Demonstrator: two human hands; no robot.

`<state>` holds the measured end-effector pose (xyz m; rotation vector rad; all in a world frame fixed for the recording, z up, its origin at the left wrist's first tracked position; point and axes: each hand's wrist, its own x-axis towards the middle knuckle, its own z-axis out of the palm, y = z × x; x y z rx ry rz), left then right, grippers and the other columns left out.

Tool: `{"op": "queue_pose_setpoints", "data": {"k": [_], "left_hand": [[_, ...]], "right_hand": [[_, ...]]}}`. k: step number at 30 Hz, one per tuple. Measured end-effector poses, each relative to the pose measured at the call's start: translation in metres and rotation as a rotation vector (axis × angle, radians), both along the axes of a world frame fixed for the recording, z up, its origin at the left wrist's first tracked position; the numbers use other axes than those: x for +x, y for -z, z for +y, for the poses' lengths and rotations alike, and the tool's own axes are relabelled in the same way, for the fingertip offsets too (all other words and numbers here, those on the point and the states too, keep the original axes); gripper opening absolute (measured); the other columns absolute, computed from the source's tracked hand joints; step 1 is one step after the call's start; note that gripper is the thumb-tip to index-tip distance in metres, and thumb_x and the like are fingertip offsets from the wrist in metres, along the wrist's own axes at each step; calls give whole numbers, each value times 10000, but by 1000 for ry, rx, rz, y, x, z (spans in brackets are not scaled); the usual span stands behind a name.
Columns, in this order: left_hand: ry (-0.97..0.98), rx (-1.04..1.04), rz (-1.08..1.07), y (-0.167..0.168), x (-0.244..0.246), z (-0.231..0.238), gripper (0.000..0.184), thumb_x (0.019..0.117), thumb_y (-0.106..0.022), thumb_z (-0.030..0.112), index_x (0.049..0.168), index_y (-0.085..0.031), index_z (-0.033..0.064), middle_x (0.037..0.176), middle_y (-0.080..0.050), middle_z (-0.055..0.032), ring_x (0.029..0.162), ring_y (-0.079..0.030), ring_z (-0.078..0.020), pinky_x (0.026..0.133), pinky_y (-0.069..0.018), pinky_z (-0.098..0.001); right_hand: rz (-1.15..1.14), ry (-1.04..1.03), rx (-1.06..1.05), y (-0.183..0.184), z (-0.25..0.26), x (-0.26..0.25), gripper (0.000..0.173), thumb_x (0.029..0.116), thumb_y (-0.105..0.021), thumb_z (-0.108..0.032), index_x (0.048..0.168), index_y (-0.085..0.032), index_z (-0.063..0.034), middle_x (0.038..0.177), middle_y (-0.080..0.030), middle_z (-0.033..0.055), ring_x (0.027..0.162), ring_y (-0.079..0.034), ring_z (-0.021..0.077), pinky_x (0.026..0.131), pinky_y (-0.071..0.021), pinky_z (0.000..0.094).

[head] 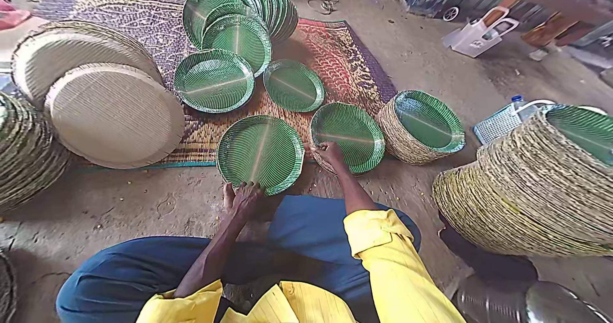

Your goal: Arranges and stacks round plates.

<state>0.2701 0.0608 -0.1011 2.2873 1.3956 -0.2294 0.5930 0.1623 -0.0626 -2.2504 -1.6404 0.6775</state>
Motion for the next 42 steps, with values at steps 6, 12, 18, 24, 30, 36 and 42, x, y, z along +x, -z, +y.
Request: {"op": "queue_pose_setpoints", "data": {"k": [6, 12, 18, 24, 30, 36, 42], "left_hand": [[-20, -41, 5, -6, 1, -1, 356, 1046, -495, 202, 1341, -635, 62, 1319, -643, -201, 1270, -575, -400, 1103, -377, -584], [-20, -36, 24, -6, 2, -2, 347, 1045, -495, 191, 1338, -635, 72, 1317, -639, -200, 1269, -568, -407, 1088, -386, -595], [-25, -32, 39, -2, 3, -3, 330, 1037, -514, 201, 1308, -648, 68, 1312, -644, -200, 1262, -575, -416, 1088, -394, -599], [-22, -36, 57, -3, 4, -4, 320, 1048, -489, 180, 1297, -647, 55, 1313, -635, -207, 1267, -565, -424, 1089, -389, -608], [-18, -10, -17, -2, 4, -7, 310, 1030, -513, 131, 1292, -649, 37, 1334, -625, -214, 1280, -560, -422, 1081, -420, -597], [-120, 591, -485, -16, -5, -7, 317, 989, -567, 147, 1259, -712, 64, 1277, -699, -150, 1230, -642, -320, 1118, -439, -487], [-233, 380, -276, -23, -16, -5, 390, 1031, -525, 199, 1399, -623, 115, 1462, -589, -127, 1404, -500, -328, 1191, -344, -528]], "right_hand": [[53, 46, -19, -3, 1, 1, 346, 1001, -679, -324, 1199, -741, -47, 1182, -722, 199, 1134, -673, 360, 1007, -498, 564], [179, 130, -6, 0, 4, 7, 321, 991, -707, -310, 1168, -762, -48, 1183, -721, 208, 1147, -661, 350, 1030, -480, 542], [216, 177, -10, -4, 4, 0, 309, 980, -714, -275, 1176, -754, -39, 1197, -712, 211, 1156, -654, 347, 1030, -483, 535], [416, 345, 22, -10, 2, -3, 222, 936, -745, -125, 1111, -749, 11, 1147, -707, 205, 1076, -647, 283, 977, -494, 469], [352, 385, 176, -15, 0, -4, 243, 1005, -616, -130, 1161, -714, 27, 1155, -687, 220, 1059, -633, 295, 950, -491, 478], [264, -405, 560, -33, -11, -86, 259, 1013, -569, -94, 1015, -710, 122, 1046, -690, 292, 988, -677, 366, 931, -531, 498], [6, -1001, -222, 24, -62, -179, 270, 1024, -566, -106, 1198, -669, 73, 1237, -660, 282, 1192, -630, 431, 1046, -465, 588]]}}
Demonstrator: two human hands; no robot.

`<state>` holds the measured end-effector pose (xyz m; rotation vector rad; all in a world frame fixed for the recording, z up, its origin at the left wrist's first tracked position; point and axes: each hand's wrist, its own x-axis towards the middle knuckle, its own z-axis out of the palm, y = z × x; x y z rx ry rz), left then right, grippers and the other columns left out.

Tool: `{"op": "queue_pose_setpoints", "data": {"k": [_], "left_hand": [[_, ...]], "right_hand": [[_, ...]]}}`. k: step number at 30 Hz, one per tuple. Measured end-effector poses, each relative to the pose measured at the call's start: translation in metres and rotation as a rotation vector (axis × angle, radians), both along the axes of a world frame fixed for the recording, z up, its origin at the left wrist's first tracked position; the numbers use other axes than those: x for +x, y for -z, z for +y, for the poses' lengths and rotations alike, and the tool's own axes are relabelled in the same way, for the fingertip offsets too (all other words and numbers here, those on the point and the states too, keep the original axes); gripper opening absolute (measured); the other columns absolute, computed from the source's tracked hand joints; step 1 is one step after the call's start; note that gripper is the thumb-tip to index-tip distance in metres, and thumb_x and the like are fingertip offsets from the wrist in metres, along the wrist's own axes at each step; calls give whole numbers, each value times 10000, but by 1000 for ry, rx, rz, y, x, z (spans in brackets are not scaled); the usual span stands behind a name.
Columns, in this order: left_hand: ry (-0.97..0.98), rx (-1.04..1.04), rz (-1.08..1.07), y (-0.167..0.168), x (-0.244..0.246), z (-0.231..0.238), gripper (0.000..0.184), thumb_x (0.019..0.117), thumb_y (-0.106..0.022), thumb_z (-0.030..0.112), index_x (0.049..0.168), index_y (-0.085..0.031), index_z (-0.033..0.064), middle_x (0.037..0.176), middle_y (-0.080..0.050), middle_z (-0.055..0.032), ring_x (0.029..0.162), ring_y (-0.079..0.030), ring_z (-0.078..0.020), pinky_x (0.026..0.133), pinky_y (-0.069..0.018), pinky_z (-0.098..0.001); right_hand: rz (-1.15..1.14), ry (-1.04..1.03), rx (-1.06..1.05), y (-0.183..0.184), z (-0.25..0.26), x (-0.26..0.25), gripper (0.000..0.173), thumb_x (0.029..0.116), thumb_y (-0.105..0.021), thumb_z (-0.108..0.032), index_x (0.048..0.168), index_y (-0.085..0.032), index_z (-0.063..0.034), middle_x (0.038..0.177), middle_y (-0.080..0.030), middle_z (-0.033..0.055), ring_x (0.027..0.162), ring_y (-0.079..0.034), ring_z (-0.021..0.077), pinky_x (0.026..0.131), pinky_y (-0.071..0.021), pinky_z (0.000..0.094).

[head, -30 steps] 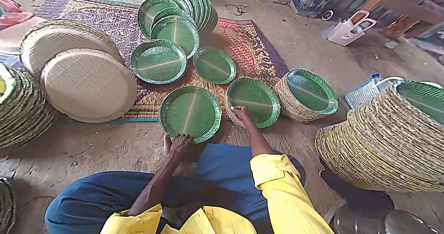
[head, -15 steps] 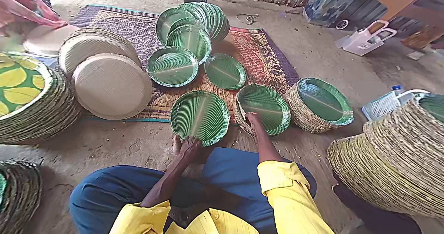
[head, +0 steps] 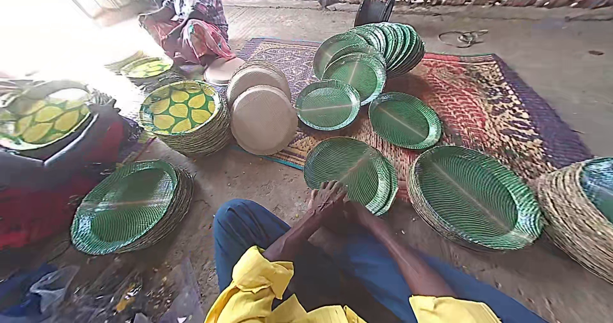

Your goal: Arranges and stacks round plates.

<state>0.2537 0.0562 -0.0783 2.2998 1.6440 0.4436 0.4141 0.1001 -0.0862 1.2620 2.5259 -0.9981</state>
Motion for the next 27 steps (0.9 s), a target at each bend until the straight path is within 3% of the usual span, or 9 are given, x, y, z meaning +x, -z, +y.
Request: {"op": "queue_pose_setpoints", "data": {"k": [2, 4, 6, 8, 10, 13, 17, 20, 27], "left_hand": [[-8, -257, 130, 8, 0, 0, 353, 1045, -505, 232, 1323, -649, 68, 1384, -620, -185, 1355, -515, -401, 1145, -338, -625], [14, -376, 185, 11, 3, -3, 343, 1069, -464, 206, 1280, -657, 16, 1353, -625, -235, 1330, -523, -448, 1155, -280, -682], [104, -361, 187, 19, 8, -4, 298, 1068, -474, 159, 1234, -672, 11, 1304, -647, -222, 1257, -585, -438, 1095, -400, -659], [176, -317, 186, 26, 14, -5, 274, 1047, -485, 107, 1208, -678, -3, 1260, -662, -217, 1189, -622, -420, 1039, -472, -597], [206, -317, 191, 24, 17, -5, 272, 1049, -475, 85, 1219, -663, -15, 1264, -655, -230, 1196, -616, -424, 1023, -482, -579], [251, -307, 162, 26, 20, -4, 268, 1054, -489, 118, 1206, -665, -15, 1248, -650, -230, 1206, -604, -416, 1030, -473, -572], [257, -276, 135, 26, 17, -4, 275, 1058, -498, 144, 1210, -662, -18, 1218, -660, -232, 1193, -608, -409, 1025, -462, -565], [252, -308, 129, 21, 20, -7, 274, 1050, -503, 133, 1214, -658, -23, 1233, -657, -231, 1216, -601, -404, 1052, -451, -555], [247, -307, 149, 25, 19, -8, 277, 1051, -494, 125, 1210, -662, -27, 1253, -656, -224, 1231, -598, -397, 1068, -447, -556]], "right_hand": [[-11, -27, 3, -2, 6, 9, 276, 1015, -595, -137, 1195, -703, 43, 1251, -675, 253, 1209, -632, 406, 1071, -458, 569], [105, 117, 150, -17, 21, 38, 259, 1030, -594, -140, 1137, -735, 49, 1183, -698, 254, 1137, -665, 406, 1037, -486, 569], [215, 369, 389, -32, 37, 76, 253, 1020, -608, -141, 1074, -743, 66, 1105, -710, 283, 1048, -694, 438, 954, -516, 626], [227, 632, 513, -43, 49, 115, 306, 1020, -625, -178, 1128, -702, 98, 1165, -662, 339, 1085, -656, 481, 973, -488, 646], [142, 820, 477, -46, 54, 143, 466, 998, -691, -268, 1287, -620, 90, 1313, -576, 369, 1205, -584, 507, 1033, -436, 646], [11, 867, 360, -15, 52, 172, 600, 949, -759, -325, 1357, -587, 81, 1360, -559, 373, 1289, -533, 524, 1091, -397, 655], [100, 952, 307, -14, 52, 167, 420, 1019, -671, -242, 1294, -642, 75, 1295, -621, 342, 1243, -579, 486, 1082, -405, 629], [216, 978, 319, -9, 53, 175, 368, 1019, -673, -240, 1218, -693, 69, 1208, -673, 313, 1155, -631, 441, 1038, -440, 605], [109, 1082, 244, -24, 52, 167, 415, 1100, -510, -275, 1210, -683, 85, 1210, -644, 359, 1160, -603, 483, 1020, -412, 637]]}}
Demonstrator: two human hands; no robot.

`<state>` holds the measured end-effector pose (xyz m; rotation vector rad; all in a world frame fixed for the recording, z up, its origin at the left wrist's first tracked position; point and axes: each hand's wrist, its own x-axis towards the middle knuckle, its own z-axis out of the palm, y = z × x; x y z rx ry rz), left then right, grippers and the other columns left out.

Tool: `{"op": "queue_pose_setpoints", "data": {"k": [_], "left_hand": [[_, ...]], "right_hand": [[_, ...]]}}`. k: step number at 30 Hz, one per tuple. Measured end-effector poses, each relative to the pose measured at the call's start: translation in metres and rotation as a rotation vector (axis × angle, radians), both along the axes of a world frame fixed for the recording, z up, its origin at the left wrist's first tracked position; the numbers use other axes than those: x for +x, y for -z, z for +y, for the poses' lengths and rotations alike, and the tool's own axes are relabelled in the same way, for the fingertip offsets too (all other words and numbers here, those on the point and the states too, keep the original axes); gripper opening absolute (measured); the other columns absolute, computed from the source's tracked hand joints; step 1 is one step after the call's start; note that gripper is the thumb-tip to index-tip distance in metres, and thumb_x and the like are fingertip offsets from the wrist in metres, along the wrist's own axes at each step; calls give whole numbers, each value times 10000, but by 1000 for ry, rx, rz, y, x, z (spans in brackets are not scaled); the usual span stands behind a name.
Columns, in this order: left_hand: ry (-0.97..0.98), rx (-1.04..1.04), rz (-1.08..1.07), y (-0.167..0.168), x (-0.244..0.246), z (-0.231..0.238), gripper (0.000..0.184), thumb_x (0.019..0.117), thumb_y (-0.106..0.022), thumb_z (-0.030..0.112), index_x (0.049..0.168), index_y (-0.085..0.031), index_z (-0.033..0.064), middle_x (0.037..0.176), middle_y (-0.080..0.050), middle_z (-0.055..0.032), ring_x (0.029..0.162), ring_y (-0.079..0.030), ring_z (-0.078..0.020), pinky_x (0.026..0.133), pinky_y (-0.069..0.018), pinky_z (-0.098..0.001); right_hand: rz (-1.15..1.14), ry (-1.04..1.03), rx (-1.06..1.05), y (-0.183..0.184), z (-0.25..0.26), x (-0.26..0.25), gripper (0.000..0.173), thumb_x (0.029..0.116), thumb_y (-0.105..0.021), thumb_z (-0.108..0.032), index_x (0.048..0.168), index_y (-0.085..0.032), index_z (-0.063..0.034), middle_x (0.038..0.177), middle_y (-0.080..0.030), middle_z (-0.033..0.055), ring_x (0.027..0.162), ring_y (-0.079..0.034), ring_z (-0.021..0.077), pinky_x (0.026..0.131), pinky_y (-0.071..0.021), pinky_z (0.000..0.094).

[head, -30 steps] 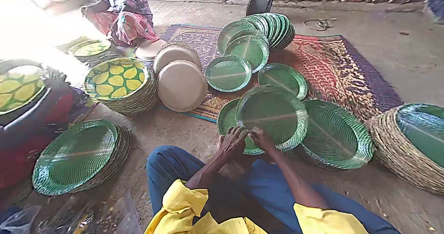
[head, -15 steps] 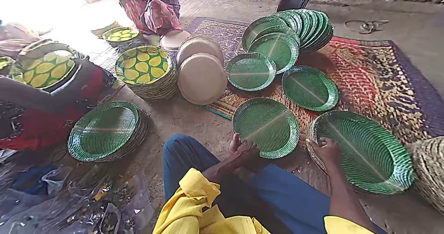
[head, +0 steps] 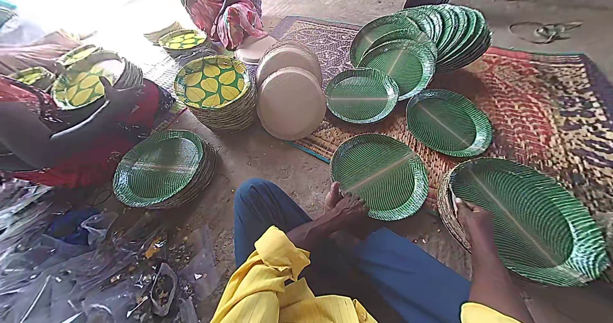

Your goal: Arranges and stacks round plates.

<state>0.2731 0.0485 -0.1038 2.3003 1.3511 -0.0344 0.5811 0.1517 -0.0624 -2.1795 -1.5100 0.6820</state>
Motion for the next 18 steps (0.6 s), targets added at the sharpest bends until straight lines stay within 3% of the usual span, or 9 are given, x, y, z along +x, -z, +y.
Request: {"op": "queue_pose_setpoints", "data": {"k": [4, 6, 9, 11, 13, 15, 16, 17, 18], "left_hand": [[-10, 51, -22, 16, 2, 0, 292, 1066, -461, 136, 1198, -670, -20, 1266, -658, -219, 1239, -600, -392, 1089, -448, -553], [-11, 57, -45, 11, 1, 0, 299, 1069, -463, 140, 1214, -674, -13, 1282, -654, -213, 1251, -592, -388, 1090, -442, -554], [-19, 240, -197, 0, -2, -1, 284, 1052, -510, 138, 1254, -683, 38, 1277, -664, -170, 1242, -600, -347, 1091, -446, -507], [-47, 452, -336, -15, -2, -2, 284, 1023, -543, 128, 1239, -710, 50, 1264, -693, -152, 1225, -634, -325, 1111, -449, -478], [-73, 614, -446, -24, -3, -2, 290, 972, -600, 104, 1227, -725, 41, 1266, -703, -164, 1236, -640, -343, 1129, -436, -500], [-122, 610, -456, -27, -7, -2, 315, 966, -615, 120, 1257, -714, 51, 1322, -679, -167, 1293, -604, -348, 1163, -396, -505], [-160, 539, -411, -30, -12, -3, 341, 982, -599, 139, 1301, -695, 68, 1373, -649, -160, 1333, -571, -336, 1185, -373, -493], [-197, 433, -336, -33, -17, -4, 370, 1009, -566, 166, 1359, -661, 92, 1441, -603, -148, 1378, -531, -321, 1203, -351, -483], [-224, 330, -252, -33, -18, -3, 399, 1022, -548, 193, 1408, -623, 120, 1493, -559, -135, 1409, -497, -313, 1208, -343, -485]], "right_hand": [[-130, 77, 6, -3, 1, -2, 404, 1107, -433, -218, 1257, -651, 87, 1321, -603, 358, 1296, -553, 491, 1086, -398, 631], [-167, 67, 124, -7, 6, -6, 416, 1108, -393, -205, 1294, -628, 82, 1356, -591, 344, 1324, -541, 482, 1107, -392, 623], [-154, -188, 460, -27, 2, -35, 392, 1093, -415, -149, 1227, -633, 147, 1309, -584, 395, 1285, -545, 532, 1102, -386, 631], [-98, -458, 584, -31, -12, -72, 358, 1070, -438, -100, 1140, -643, 184, 1209, -596, 422, 1179, -583, 568, 1032, -437, 655], [-82, -720, 619, -12, -27, -112, 330, 1044, -479, -83, 1031, -675, 182, 1072, -644, 403, 1016, -653, 560, 898, -509, 668], [-226, -874, 375, -9, -64, -150, 291, 1039, -472, -50, 1044, -678, 155, 1049, -676, 361, 995, -684, 508, 886, -529, 636], [-376, -926, 79, -39, -88, -174, 308, 1048, -444, -40, 1164, -664, 143, 1182, -672, 341, 1134, -661, 470, 992, -495, 589], [-519, -980, -414, -84, -99, -200, 389, 1108, -366, -69, 1436, -499, 93, 1499, -506, 282, 1419, -477, 390, 1179, -340, 504], [-570, -1016, -592, -94, -98, -209, 422, 1119, -360, -89, 1510, -428, 55, 1585, -425, 237, 1487, -401, 338, 1216, -287, 454]]}}
